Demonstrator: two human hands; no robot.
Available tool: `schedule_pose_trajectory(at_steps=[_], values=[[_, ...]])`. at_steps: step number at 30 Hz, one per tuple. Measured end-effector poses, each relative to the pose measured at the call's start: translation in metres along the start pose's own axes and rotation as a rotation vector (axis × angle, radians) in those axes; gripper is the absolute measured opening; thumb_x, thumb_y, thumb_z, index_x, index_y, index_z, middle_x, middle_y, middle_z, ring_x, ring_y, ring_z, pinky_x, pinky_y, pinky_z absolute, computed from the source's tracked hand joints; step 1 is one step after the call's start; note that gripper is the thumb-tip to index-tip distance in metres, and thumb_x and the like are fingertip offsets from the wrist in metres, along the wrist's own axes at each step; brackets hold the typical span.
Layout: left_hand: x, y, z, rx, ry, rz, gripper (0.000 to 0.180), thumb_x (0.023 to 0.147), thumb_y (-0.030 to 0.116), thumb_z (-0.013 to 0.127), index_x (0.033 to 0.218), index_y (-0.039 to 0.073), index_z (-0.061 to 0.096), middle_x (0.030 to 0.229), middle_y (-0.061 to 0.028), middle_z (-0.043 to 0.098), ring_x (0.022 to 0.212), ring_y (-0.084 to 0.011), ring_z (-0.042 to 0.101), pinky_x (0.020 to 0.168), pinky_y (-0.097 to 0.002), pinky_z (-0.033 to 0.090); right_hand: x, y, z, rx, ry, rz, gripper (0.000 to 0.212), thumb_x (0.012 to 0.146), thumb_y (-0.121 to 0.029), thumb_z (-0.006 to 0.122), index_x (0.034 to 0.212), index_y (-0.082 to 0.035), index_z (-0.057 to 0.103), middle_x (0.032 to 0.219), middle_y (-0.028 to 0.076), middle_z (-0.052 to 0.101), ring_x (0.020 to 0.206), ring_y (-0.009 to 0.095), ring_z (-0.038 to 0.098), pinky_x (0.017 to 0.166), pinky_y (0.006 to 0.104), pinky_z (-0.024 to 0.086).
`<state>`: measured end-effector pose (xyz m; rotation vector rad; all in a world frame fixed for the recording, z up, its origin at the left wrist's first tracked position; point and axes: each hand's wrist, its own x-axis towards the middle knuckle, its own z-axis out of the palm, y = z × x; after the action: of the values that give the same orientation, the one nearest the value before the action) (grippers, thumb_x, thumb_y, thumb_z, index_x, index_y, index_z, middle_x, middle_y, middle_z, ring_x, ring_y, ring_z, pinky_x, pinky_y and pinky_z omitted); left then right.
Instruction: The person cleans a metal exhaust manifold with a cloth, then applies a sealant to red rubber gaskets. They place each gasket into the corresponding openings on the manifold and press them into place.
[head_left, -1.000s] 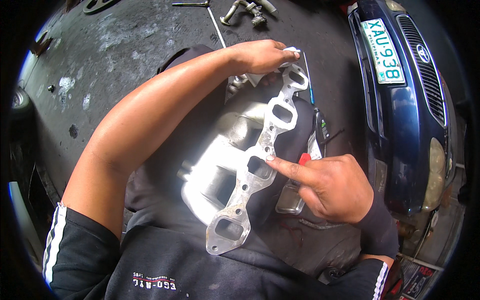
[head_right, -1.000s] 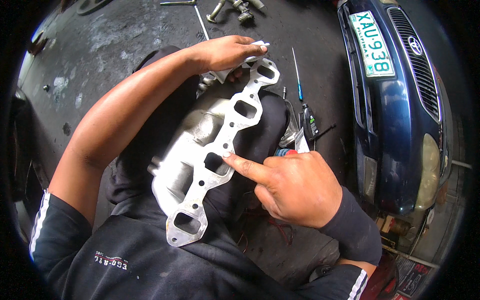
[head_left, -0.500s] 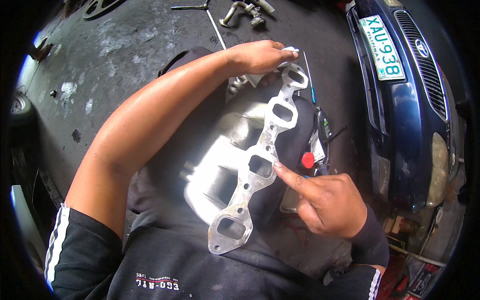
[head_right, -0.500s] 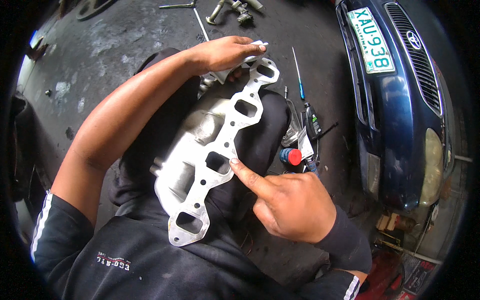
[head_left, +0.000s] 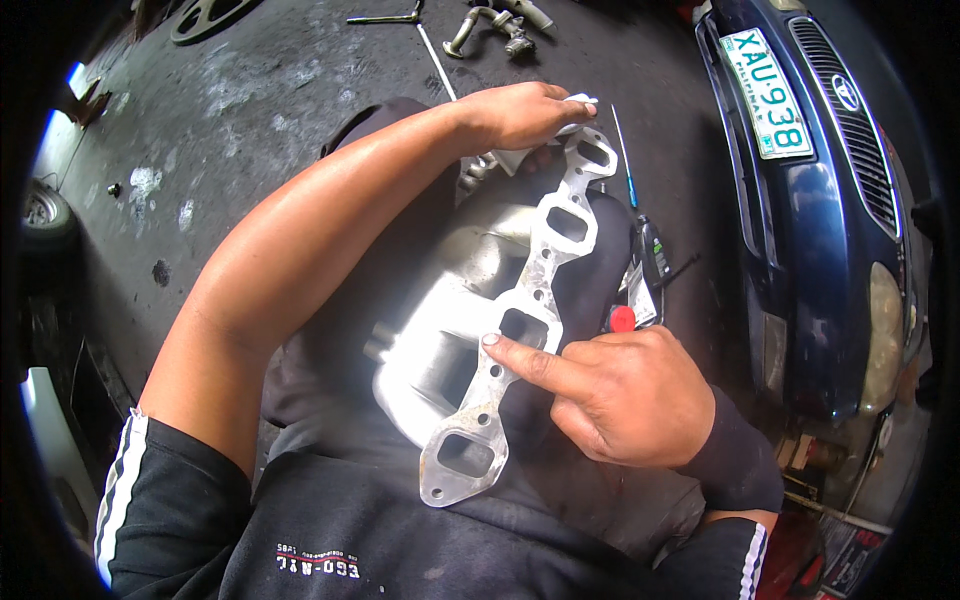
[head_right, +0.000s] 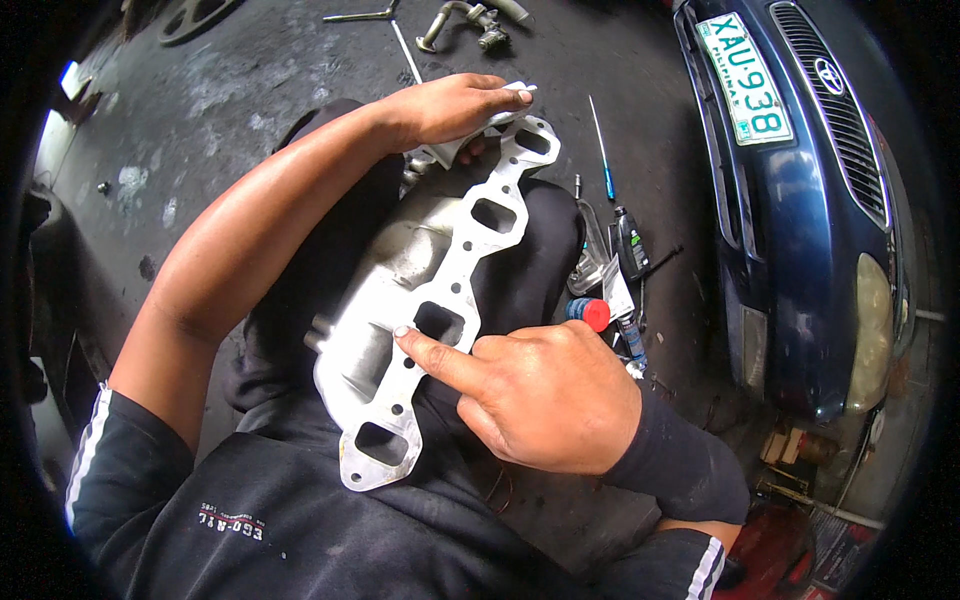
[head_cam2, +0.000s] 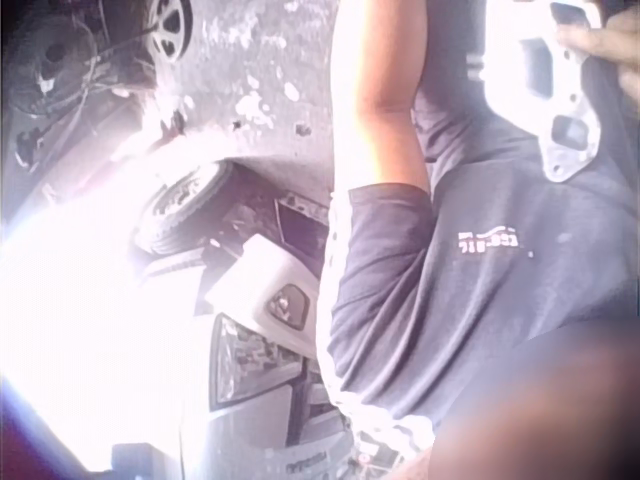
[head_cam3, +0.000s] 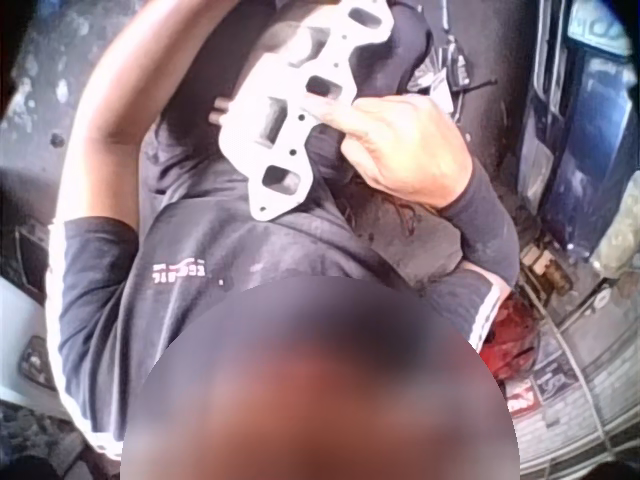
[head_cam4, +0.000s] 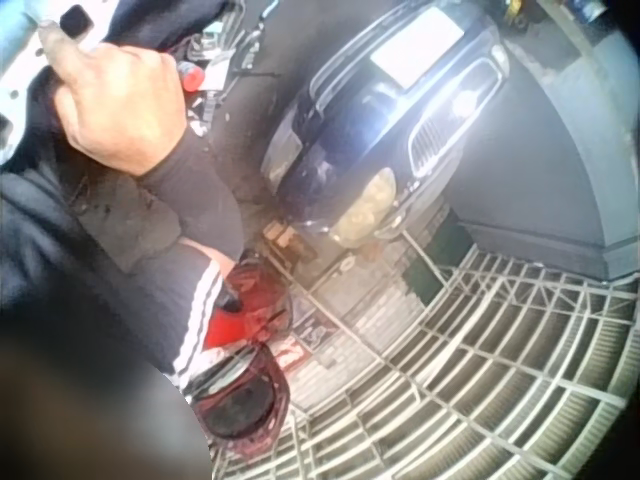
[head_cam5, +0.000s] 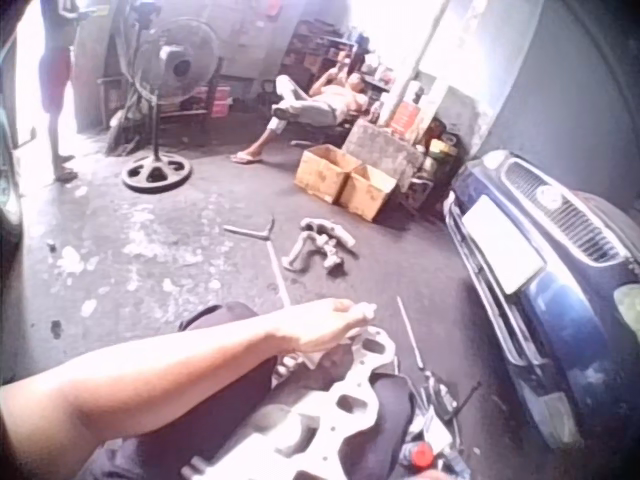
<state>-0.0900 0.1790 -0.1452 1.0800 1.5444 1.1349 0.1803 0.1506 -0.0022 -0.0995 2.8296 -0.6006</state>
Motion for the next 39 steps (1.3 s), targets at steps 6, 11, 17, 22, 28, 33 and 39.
schedule_pose_trajectory(at_steps=[6, 11, 17, 22, 28, 33, 39], values=[[0.001, -0.001, -0.003, 0.009, 0.001, 0.016, 0.065, 0.118, 0.055, 0.055, 0.149, -0.001, 0.065, 0.092, -0.0121, 0.075, 0.074, -0.0167, 0.072, 0.073, -0.0362, 0.06, -0.013, 0.0, -0.014, -0.096, -0.096, 0.043, 0.075, 0.081, -0.01, 0.074, 0.154, -0.024, 0.072, 0.066, 0.003, 0.057, 0.058, 0.027, 0.066, 0.057, 0.0418, 0.055], [0.006, -0.004, -0.001, 0.079, -0.001, 0.022, 0.061, 0.119, 0.053, 0.053, 0.149, 0.001, 0.065, 0.094, -0.0142, 0.074, 0.074, -0.0179, 0.072, 0.073, -0.0382, 0.06, -0.019, 0.014, -0.025, 0.061, 0.02, 0.091, 0.07, 0.081, -0.002, 0.067, 0.149, -0.017, 0.075, 0.073, 0.01, 0.068, 0.062, 0.03, 0.067, 0.059, 0.0404, 0.055], [0.005, -0.012, 0.006, 0.289, 0.058, 0.318, 0.051, 0.12, 0.05, 0.054, 0.125, 0.001, 0.069, 0.097, -0.0191, 0.074, 0.093, -0.0303, 0.075, 0.084, -0.0432, 0.058, 0.017, 0.094, -0.035, 0.646, 0.385, 0.502, 0.055, 0.103, -0.008, 0.052, 0.156, -0.002, 0.063, 0.09, -0.001, 0.065, 0.064, 0.004, 0.048, 0.058, 0.0251, 0.044], [0.005, -0.014, 0.008, 0.275, 0.09, 0.394, 0.048, 0.12, 0.05, 0.055, 0.122, 0.004, 0.069, 0.092, -0.0122, 0.073, 0.081, -0.0225, 0.069, 0.076, -0.0415, 0.056, 0.047, 0.157, -0.03, 1.115, 0.491, 0.606, 0.049, 0.111, -0.016, 0.051, 0.159, -0.005, 0.058, 0.085, -0.004, 0.049, 0.068, 0.004, 0.047, 0.055, 0.0234, 0.039], [0.003, -0.011, 0.004, 0.288, 0.066, 0.313, 0.05, 0.12, 0.05, 0.055, 0.127, 0.004, 0.07, 0.096, -0.0136, 0.075, 0.082, -0.0215, 0.07, 0.076, -0.0396, 0.056, 0.055, 0.157, -0.029, 1.18, 0.455, 0.535, 0.053, 0.11, -0.014, 0.05, 0.162, -0.006, 0.057, 0.083, -0.006, 0.048, 0.066, 0.002, 0.046, 0.054, 0.0214, 0.036], [0.002, -0.009, 0.004, 0.237, 0.074, 0.259, 0.059, 0.118, 0.053, 0.057, 0.127, -0.004, 0.069, 0.108, -0.0251, 0.079, 0.102, -0.0389, 0.077, 0.091, -0.0481, 0.058, 0.041, 0.112, -0.042, 0.693, 0.36, 0.421, 0.059, 0.102, -0.012, 0.047, 0.158, -0.005, 0.065, 0.084, -0.006, 0.062, 0.06, 0.0, 0.044, 0.054, 0.0206, 0.038], [0.001, -0.004, 0.001, 0.228, 0.015, 0.134, 0.064, 0.117, 0.056, 0.055, 0.132, -0.004, 0.069, 0.095, -0.0194, 0.077, 0.087, -0.0296, 0.079, 0.081, -0.0447, 0.062, 0.016, 0.042, -0.015, 0.249, 0.036, -0.057, 0.061, 0.09, -0.005, 0.065, 0.147, -0.022, 0.076, 0.084, 0.011, 0.076, 0.072, 0.033, 0.075, 0.066, 0.043, 0.062]])
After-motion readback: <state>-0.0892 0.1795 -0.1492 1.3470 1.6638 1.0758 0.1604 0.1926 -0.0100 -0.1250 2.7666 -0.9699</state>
